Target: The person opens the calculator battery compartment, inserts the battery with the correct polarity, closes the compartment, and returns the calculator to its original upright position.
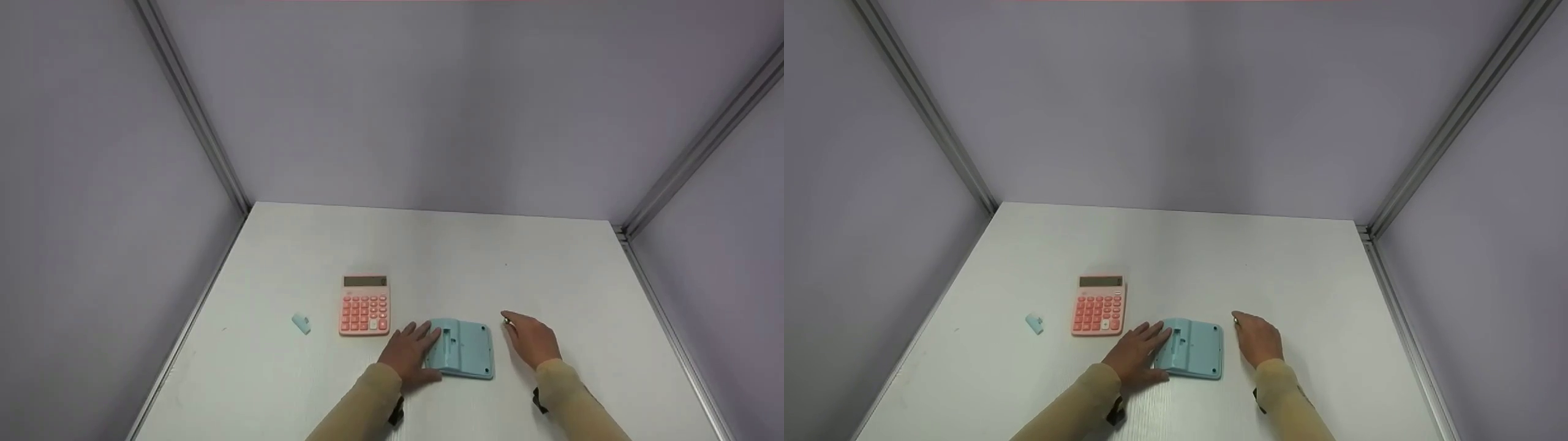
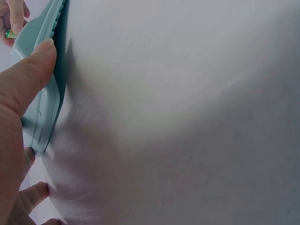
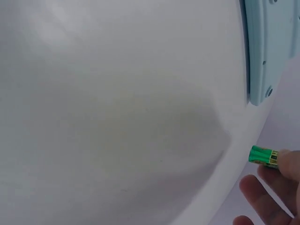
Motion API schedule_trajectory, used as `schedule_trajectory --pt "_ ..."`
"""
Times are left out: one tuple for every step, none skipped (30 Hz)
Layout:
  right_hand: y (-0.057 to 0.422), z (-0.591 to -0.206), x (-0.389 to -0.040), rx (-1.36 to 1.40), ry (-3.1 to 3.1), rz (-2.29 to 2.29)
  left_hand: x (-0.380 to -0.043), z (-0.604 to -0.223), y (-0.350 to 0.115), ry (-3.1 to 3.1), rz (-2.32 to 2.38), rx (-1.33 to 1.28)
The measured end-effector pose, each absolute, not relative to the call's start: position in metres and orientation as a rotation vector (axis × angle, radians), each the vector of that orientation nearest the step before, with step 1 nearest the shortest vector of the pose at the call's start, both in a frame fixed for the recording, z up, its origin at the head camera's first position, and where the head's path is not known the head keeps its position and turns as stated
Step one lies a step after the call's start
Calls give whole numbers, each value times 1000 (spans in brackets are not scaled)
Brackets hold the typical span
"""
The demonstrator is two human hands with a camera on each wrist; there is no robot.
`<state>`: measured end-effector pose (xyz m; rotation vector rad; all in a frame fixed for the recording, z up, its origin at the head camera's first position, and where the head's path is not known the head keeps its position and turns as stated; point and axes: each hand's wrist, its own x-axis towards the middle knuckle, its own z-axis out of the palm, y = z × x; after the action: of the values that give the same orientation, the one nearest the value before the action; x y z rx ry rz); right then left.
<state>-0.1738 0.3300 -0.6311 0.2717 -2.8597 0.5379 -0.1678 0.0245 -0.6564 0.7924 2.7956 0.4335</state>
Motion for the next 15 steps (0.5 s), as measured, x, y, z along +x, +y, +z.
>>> schedule_trajectory --pt "329 -631 -174 285 -2855 538 -168 -656 25 2794 432 789" --pt "327 -631 -174 296 -2853 541 -168 -656 25 2791 428 787" --pt "326 -631 -174 304 -2853 547 -168 -656 25 2789 422 784" --pt "324 -631 -173 311 -2852 552 -168 -657 25 2788 417 782" --pt "322 -631 -173 315 -2853 558 -168 -657 25 2784 415 779" --pt "321 -631 -173 316 -2853 562 -168 -657 25 2778 415 775" --pt "319 -630 -172 319 -2853 562 -168 -657 25 2771 418 771" --pt "316 -630 -172 329 -2848 561 -168 -657 24 2767 420 770" --pt "314 -630 -171 340 -2841 559 -168 -657 24 2764 424 772" --pt "312 -629 -171 356 -2831 556 -168 -657 24 2764 426 774" --pt "309 -629 -170 371 -2822 554 -168 -657 24 2763 427 774" --pt "307 -628 -169 386 -2813 555 -168 -657 24 2764 431 776" --pt "304 -628 -169 400 -2804 554 -168 -657 24 2767 434 780" --pt "302 -628 -168 415 -2794 556 -168 -657 24 2770 440 783" --pt "299 -627 -168 430 -2784 561 -167 -656 24 2772 447 783"
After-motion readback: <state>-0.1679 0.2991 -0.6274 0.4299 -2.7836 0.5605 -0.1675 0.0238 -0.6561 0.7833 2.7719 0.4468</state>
